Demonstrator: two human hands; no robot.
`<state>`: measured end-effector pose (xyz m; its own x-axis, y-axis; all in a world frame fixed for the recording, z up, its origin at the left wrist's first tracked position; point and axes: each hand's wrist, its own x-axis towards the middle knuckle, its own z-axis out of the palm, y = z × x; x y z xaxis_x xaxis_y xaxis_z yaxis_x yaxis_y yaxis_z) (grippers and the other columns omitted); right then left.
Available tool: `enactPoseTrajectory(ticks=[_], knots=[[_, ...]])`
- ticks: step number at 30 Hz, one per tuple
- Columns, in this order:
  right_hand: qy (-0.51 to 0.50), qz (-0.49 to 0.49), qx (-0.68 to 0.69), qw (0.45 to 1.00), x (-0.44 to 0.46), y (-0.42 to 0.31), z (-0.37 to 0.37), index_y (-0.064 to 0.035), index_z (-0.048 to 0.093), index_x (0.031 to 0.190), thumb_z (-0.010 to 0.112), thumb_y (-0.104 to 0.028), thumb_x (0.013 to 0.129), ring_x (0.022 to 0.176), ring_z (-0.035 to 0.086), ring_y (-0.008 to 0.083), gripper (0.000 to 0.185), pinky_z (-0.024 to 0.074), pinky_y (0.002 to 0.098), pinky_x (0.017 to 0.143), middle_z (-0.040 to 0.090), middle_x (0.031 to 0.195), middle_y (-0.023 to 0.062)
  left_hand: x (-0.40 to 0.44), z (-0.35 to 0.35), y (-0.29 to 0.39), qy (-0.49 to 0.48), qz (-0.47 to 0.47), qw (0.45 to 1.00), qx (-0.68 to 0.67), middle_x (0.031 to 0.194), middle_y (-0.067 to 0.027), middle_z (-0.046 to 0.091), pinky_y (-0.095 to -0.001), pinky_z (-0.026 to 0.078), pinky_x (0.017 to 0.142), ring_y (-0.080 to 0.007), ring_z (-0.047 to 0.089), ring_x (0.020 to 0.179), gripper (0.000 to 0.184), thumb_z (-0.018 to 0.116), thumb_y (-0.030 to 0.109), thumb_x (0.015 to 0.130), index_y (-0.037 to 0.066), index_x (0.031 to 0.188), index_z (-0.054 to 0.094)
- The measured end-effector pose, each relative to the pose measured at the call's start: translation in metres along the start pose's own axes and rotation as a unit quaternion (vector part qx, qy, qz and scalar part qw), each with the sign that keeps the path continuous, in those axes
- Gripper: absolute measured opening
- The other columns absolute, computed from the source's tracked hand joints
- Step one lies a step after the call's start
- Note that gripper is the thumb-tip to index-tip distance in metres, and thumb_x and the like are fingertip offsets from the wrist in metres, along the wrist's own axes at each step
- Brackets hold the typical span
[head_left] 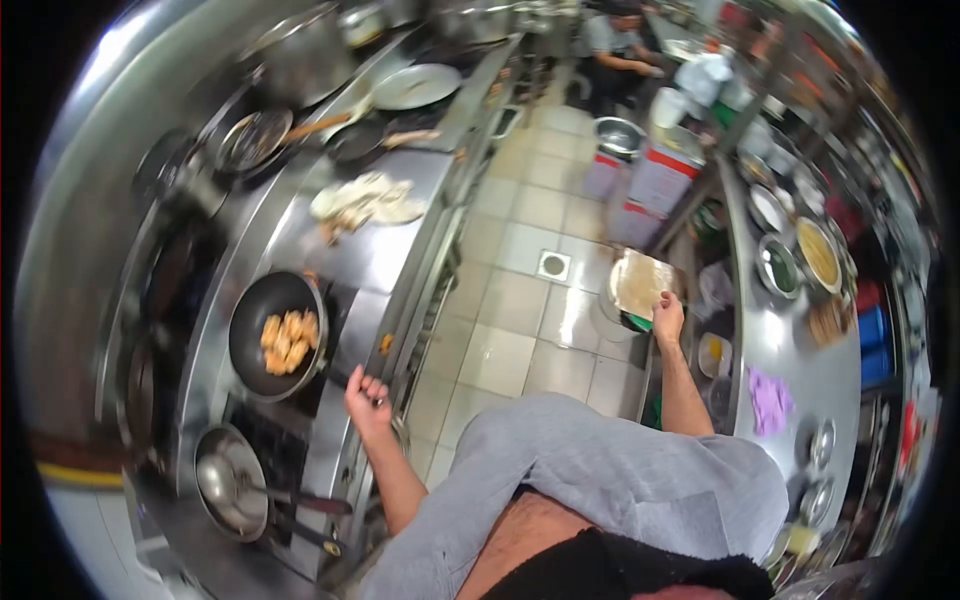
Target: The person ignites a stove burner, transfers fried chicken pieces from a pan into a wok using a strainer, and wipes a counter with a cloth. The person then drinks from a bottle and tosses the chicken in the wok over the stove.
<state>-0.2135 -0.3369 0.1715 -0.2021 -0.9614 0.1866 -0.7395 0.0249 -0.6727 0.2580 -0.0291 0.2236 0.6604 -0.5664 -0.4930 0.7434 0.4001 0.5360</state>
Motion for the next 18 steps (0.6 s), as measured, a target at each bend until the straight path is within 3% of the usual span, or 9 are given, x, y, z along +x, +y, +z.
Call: enactPoseTrajectory(ticks=[1,4,8,11,13,18], knots=[[0.013,0.006,-0.030,0.999,-0.002,0.016,-0.014,-0.0039,0.055,0.101,0.054,-0.006,0.070,0.083,0.054,0.0293,0.031,0.0425,0.0364,0.076,0.055,0.087,0.0162,0.004,0.000,0.002,0.007,-0.011,1.000,-0.009,0.053,0.0049,0.033,-0.0224,0.026,0.037,-0.0066,0.031,0.040,0.024,0.056,0.017,0.080,0.014,0.063,0.039],[0.082,-0.021,-0.122,0.989,-0.022,0.042,-0.061,-0.0046,0.055,0.101,0.055,-0.008,0.071,0.088,0.051,0.0305,0.031,0.0406,0.0382,0.079,0.051,0.094,0.0169,0.000,0.009,0.003,0.000,0.014,1.000,0.002,0.054,0.0039,0.037,-0.0226,0.031,0.036,-0.0068,0.035,0.041,0.025,0.056,0.020,0.081,0.013,0.063,0.040],[0.094,0.034,-0.290,0.952,-0.058,0.062,-0.125,-0.0095,0.049,0.106,0.057,-0.011,0.069,0.098,0.043,0.0317,0.038,0.0374,0.0465,0.077,0.046,0.102,0.0121,0.001,0.003,0.002,0.005,0.021,1.000,0.020,0.053,0.0040,0.037,-0.0226,0.031,0.035,-0.0070,0.035,0.040,0.025,0.056,0.022,0.081,0.013,0.063,0.040],[0.116,0.017,-0.294,0.949,-0.073,0.103,-0.149,-0.0094,0.048,0.105,0.058,-0.009,0.068,0.097,0.043,0.0311,0.037,0.0363,0.0462,0.078,0.045,0.101,0.0122,-0.002,0.001,-0.001,0.002,0.020,1.000,0.022,0.053,0.0043,0.037,-0.0226,0.030,0.034,-0.0070,0.035,0.040,0.025,0.056,0.022,0.081,0.013,0.063,0.040],[0.077,0.062,-0.305,0.947,-0.080,0.108,-0.161,-0.0104,0.048,0.111,0.061,-0.010,0.068,0.101,0.042,0.0310,0.045,0.0370,0.0465,0.081,0.044,0.106,0.0124,-0.007,0.001,0.001,0.011,0.015,0.999,0.030,0.052,0.0045,0.038,-0.0221,0.031,0.035,-0.0067,0.035,0.039,0.024,0.056,0.022,0.081,0.014,0.064,0.041],[0.106,0.072,-0.317,0.940,-0.101,0.117,-0.188,-0.0133,0.044,0.116,0.066,-0.013,0.065,0.102,0.040,0.0290,0.055,0.0348,0.0455,0.081,0.043,0.105,0.0111,-0.006,0.000,0.013,0.006,-0.004,0.999,0.034,0.052,0.0046,0.038,-0.0215,0.032,0.035,-0.0064,0.035,0.039,0.021,0.056,0.022,0.080,0.014,0.066,0.043]])
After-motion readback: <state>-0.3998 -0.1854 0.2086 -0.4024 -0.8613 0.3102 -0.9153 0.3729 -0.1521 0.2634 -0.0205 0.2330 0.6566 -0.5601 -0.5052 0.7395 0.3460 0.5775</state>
